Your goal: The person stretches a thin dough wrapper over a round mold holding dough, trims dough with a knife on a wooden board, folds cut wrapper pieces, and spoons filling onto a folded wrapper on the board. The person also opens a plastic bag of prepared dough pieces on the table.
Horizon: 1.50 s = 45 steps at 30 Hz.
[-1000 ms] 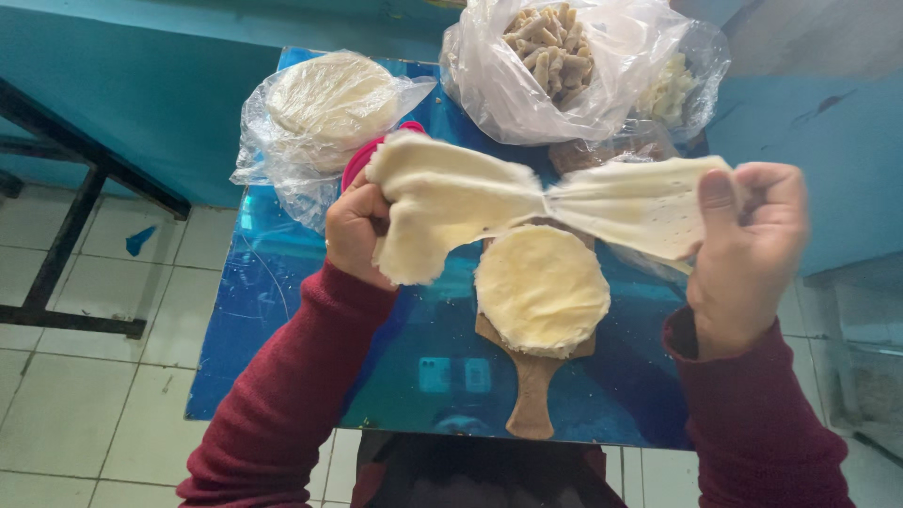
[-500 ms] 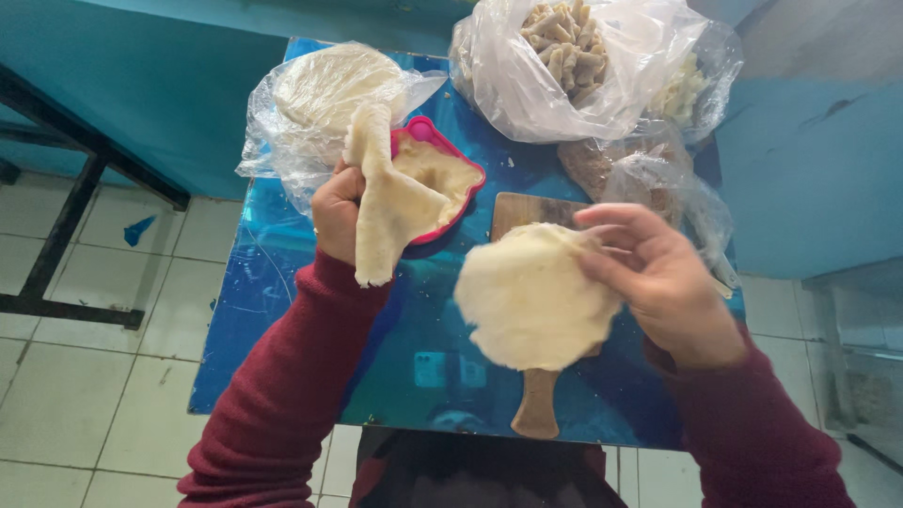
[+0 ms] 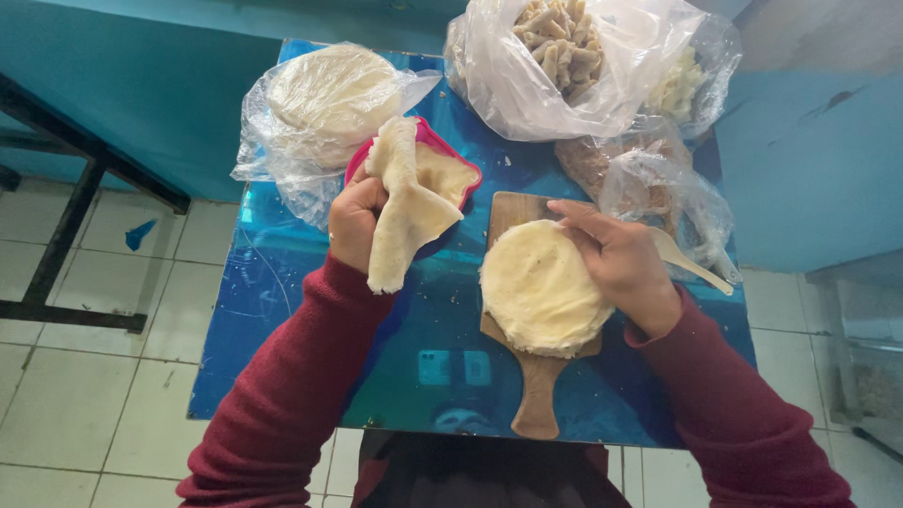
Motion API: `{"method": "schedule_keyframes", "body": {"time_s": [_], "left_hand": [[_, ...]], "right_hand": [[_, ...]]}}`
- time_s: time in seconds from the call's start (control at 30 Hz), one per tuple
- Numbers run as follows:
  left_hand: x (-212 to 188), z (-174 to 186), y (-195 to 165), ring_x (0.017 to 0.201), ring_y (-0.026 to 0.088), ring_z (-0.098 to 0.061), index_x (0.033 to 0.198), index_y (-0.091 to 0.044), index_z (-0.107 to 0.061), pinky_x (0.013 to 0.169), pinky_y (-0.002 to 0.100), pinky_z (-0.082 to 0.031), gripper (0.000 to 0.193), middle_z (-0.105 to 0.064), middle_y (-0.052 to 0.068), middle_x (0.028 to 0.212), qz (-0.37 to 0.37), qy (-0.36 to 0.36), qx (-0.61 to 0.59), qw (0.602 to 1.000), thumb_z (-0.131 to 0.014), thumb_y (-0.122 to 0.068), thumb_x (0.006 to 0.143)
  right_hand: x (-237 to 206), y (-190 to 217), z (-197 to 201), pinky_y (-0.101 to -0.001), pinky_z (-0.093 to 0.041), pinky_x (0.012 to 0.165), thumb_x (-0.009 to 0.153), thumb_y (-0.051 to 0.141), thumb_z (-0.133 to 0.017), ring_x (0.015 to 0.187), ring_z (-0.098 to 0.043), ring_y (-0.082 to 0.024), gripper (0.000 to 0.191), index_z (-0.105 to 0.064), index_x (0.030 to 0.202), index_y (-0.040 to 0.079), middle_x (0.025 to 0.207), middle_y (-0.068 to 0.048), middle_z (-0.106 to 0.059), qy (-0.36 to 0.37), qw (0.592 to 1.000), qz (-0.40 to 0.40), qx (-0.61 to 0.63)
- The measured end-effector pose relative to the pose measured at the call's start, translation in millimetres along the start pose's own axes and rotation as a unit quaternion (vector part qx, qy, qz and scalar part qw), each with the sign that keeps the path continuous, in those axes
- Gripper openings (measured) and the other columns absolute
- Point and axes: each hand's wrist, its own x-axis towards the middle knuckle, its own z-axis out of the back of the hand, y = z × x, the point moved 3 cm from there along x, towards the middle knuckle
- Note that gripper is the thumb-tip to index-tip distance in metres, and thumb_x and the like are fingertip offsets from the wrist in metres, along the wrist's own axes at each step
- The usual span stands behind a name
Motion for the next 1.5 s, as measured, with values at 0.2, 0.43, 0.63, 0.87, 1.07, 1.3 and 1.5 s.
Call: {"method": "schedule_keyframes", "body": {"time_s": [0.2, 0.43, 0.63, 0.87, 1.07, 1.3, 1.5], "left_hand": [[-3.4, -17.8, -1.7, 0.094, 0.023, -0.069, 0.135, 0.002, -0.057, 0.086, 0.034, -0.059, 0.058, -0.068, 0.014, 0.110, 0.055, 0.011, -0.036, 0.998, -0.038, 0.003, 0.080], [-28.5, -48.5, 35.7, 0.079, 0.011, -0.045, 0.145, 0.007, -0.056, 0.064, 0.026, -0.035, 0.054, -0.064, 0.011, 0.119, 0.093, 0.070, 0.063, 0.991, -0.045, 0.009, 0.092], [-65.3, -91.7, 68.3, 0.148, 0.017, -0.043, 0.166, -0.005, -0.014, 0.120, 0.031, -0.038, 0.081, -0.038, 0.009, 0.164, 0.132, 0.216, 0.037, 0.967, -0.040, 0.012, 0.092], [-66.5, -89.2, 77.7, 0.141, 0.019, -0.048, 0.170, -0.015, 0.004, 0.115, 0.032, -0.040, 0.090, -0.043, 0.016, 0.160, 0.108, 0.229, 0.066, 0.965, -0.037, 0.013, 0.094], [-66.4, -80.5, 81.4, 0.128, 0.020, -0.057, 0.172, -0.012, -0.001, 0.112, 0.031, -0.044, 0.087, -0.056, 0.021, 0.144, 0.065, 0.224, 0.140, 0.962, -0.044, 0.012, 0.101], [-57.7, -74.9, 80.1, 0.125, 0.013, -0.061, 0.165, -0.005, -0.019, 0.108, 0.032, -0.052, 0.070, -0.058, 0.013, 0.144, 0.115, 0.157, 0.102, 0.976, -0.048, 0.003, 0.103], [-52.1, -65.8, 84.1, 0.111, 0.012, -0.063, 0.155, -0.001, -0.041, 0.095, 0.028, -0.055, 0.058, -0.064, 0.007, 0.131, 0.152, 0.104, 0.060, 0.981, -0.057, -0.003, 0.099]], "right_hand": [[1.8, 20.4, 4.5, -0.0367, -0.056, 0.077, 0.090, 0.010, -0.072, 0.091, -0.072, -0.031, 0.044, -0.068, 0.133, 0.007, 0.111, -0.018, -0.074, 0.043, 0.994, 0.025, -0.095], [-17.9, 64.0, 23.6, -0.0366, -0.053, 0.079, 0.091, 0.012, -0.081, 0.093, -0.066, -0.029, 0.022, -0.072, 0.110, 0.007, 0.108, -0.011, -0.071, -0.106, 0.980, 0.090, -0.143], [-31.1, 79.1, 13.9, -0.0382, -0.052, 0.083, 0.079, 0.014, -0.087, 0.094, -0.065, -0.029, 0.030, -0.070, 0.102, 0.005, 0.102, -0.010, -0.069, -0.085, 0.986, 0.123, -0.071], [-29.6, 75.1, 3.8, -0.0379, -0.054, 0.084, 0.083, 0.003, -0.078, 0.094, -0.067, -0.030, 0.023, -0.073, 0.106, 0.003, 0.103, -0.010, -0.071, -0.071, 0.985, 0.127, -0.089], [-33.4, 42.8, -5.7, -0.0300, -0.057, 0.079, 0.091, 0.005, -0.071, 0.091, -0.073, -0.019, 0.015, -0.073, 0.106, 0.001, 0.103, -0.010, -0.073, -0.027, 0.998, -0.006, 0.059], [-23.1, -12.1, -9.6, -0.0378, -0.052, 0.097, 0.108, 0.016, -0.051, 0.108, -0.065, -0.023, 0.024, -0.057, 0.125, 0.000, 0.118, -0.013, -0.068, -0.059, 0.811, -0.268, 0.517], [-12.2, -12.3, -18.5, -0.0420, -0.054, 0.096, 0.102, 0.036, -0.046, 0.109, -0.068, -0.025, 0.045, -0.057, 0.128, 0.001, 0.121, -0.013, -0.069, 0.053, 0.721, -0.340, 0.602]]}}
